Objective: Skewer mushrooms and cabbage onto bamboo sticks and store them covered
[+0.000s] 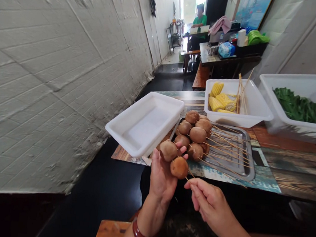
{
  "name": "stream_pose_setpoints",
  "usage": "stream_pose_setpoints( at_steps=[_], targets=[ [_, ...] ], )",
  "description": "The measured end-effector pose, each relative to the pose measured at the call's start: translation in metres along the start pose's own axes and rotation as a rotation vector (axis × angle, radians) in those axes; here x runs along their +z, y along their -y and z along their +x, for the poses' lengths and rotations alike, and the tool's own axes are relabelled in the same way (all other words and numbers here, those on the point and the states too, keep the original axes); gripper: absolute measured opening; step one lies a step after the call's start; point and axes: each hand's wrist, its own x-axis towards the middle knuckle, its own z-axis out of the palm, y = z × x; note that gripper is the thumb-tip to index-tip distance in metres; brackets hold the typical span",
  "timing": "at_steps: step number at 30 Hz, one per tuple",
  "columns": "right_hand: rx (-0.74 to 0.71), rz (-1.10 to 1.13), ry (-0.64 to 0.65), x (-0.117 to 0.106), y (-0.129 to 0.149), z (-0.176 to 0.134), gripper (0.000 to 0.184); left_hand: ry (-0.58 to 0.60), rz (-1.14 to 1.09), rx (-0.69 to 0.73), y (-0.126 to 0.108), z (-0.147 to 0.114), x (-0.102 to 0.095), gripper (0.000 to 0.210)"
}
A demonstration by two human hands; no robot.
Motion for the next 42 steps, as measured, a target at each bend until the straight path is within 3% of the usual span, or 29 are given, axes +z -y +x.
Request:
stream_pose_setpoints(
  at_steps=[10,16,36,42],
  targets=[
    [0.051,0.001,0.12,-0.001,-0.007,-0.01,0.041,0.002,-0.01,0.007,0.005,0.002,-0.005,0.044],
    [-0.019,-0.062,0.056,0.005,-0.016,-0.014,0.04,-0.031,0.02,0.061,0.008,0.0,-0.002,0.046],
    [-0.167,-0.114,-0.021,0.02,-0.004,0.001,0.033,-0.027,0.084,0.077,0.009,-0.008,-0.002,0.044],
    [-0.173,-0.086,-0.05,0.025,0.0,0.009,0.041,-0.021,0.109,0.12,0.011,-0.01,-0.006,0.046]
  ],
)
